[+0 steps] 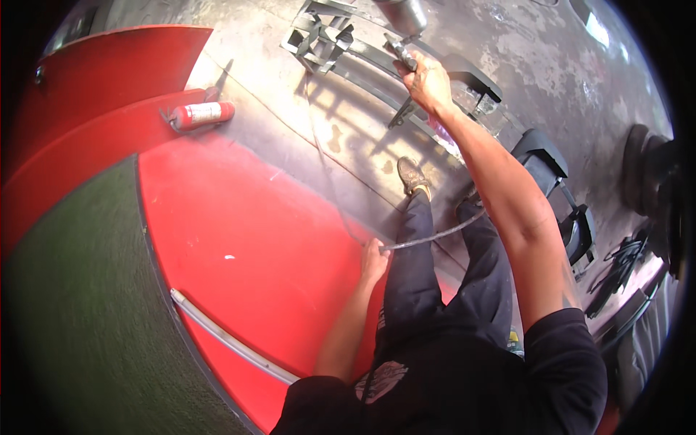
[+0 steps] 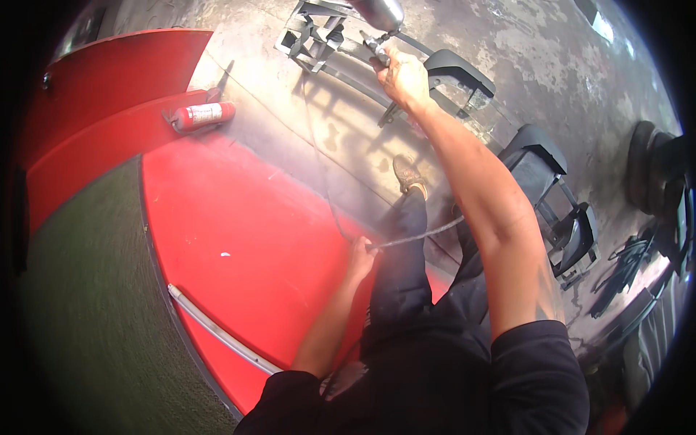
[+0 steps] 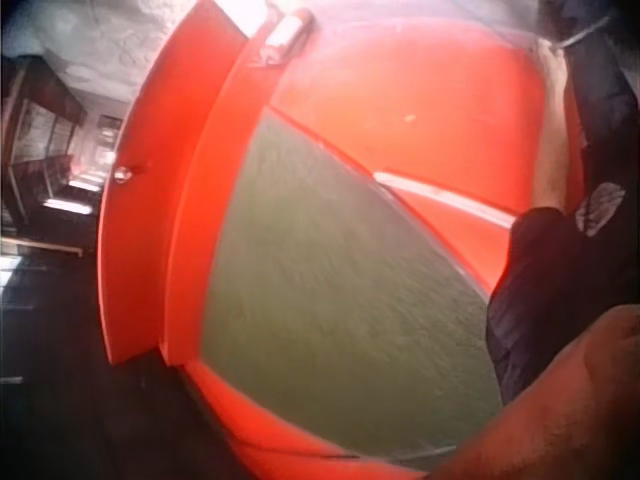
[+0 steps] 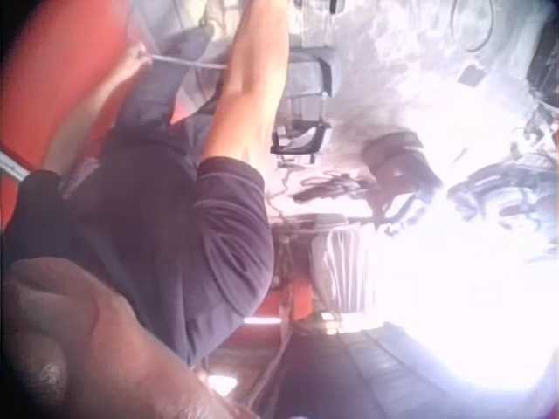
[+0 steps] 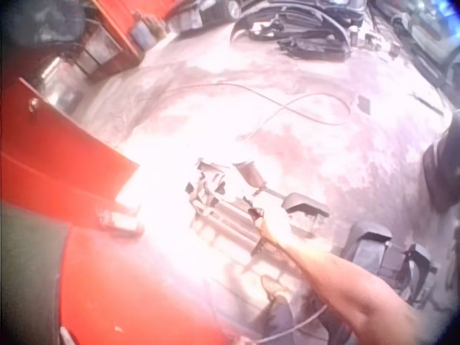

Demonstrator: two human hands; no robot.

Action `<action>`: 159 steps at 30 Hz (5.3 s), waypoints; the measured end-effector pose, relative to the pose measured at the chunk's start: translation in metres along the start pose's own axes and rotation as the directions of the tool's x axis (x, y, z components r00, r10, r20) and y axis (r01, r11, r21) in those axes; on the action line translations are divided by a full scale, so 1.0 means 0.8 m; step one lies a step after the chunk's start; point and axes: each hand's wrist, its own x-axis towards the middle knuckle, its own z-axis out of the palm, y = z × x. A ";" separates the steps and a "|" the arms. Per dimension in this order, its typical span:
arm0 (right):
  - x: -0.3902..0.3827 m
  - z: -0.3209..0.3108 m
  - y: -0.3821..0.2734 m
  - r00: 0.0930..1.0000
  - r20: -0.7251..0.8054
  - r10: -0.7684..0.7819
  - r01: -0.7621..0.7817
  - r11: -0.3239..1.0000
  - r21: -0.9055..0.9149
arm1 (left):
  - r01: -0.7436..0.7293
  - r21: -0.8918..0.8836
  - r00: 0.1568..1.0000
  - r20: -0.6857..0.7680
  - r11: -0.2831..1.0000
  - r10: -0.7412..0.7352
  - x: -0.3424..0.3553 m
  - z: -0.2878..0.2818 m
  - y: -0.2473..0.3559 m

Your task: The person uses a spray gun to apply paint to several black car parts arranged on a metal rack. They move around the rack to cover different angles and surfaces of the parts, including bumpers and trim pieces, ensuring even coverage.

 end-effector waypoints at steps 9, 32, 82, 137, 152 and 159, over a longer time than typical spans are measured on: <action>-0.020 0.059 -0.056 0.985 0.154 0.078 -0.080 0.997 0.007 | 0.095 -0.063 0.993 0.076 0.993 -0.090 0.037 -0.040 -0.062; 0.025 0.131 -0.079 0.894 0.449 0.012 -0.034 0.999 0.040 | 0.133 -0.154 0.986 0.118 0.979 -0.115 0.067 -0.068 -0.058; 0.075 0.168 -0.111 0.872 0.489 0.040 -0.071 0.997 0.044 | 0.153 -0.280 0.988 0.044 0.948 -0.147 0.055 -0.006 -0.101; -0.213 -0.226 0.124 0.786 -0.403 0.469 -0.559 0.817 -0.141 | -0.173 0.098 0.985 -0.005 0.980 0.174 0.026 -0.142 -0.012; -0.244 -0.244 -0.077 0.871 -0.176 0.459 -0.378 0.855 0.355 | 0.241 0.079 0.834 -0.527 0.967 -0.164 0.088 -0.298 0.032; -0.143 -0.118 -0.280 0.952 -0.016 0.306 -0.271 0.866 0.421 | -0.109 -0.560 0.793 -0.547 0.821 -0.268 0.250 -0.458 -0.108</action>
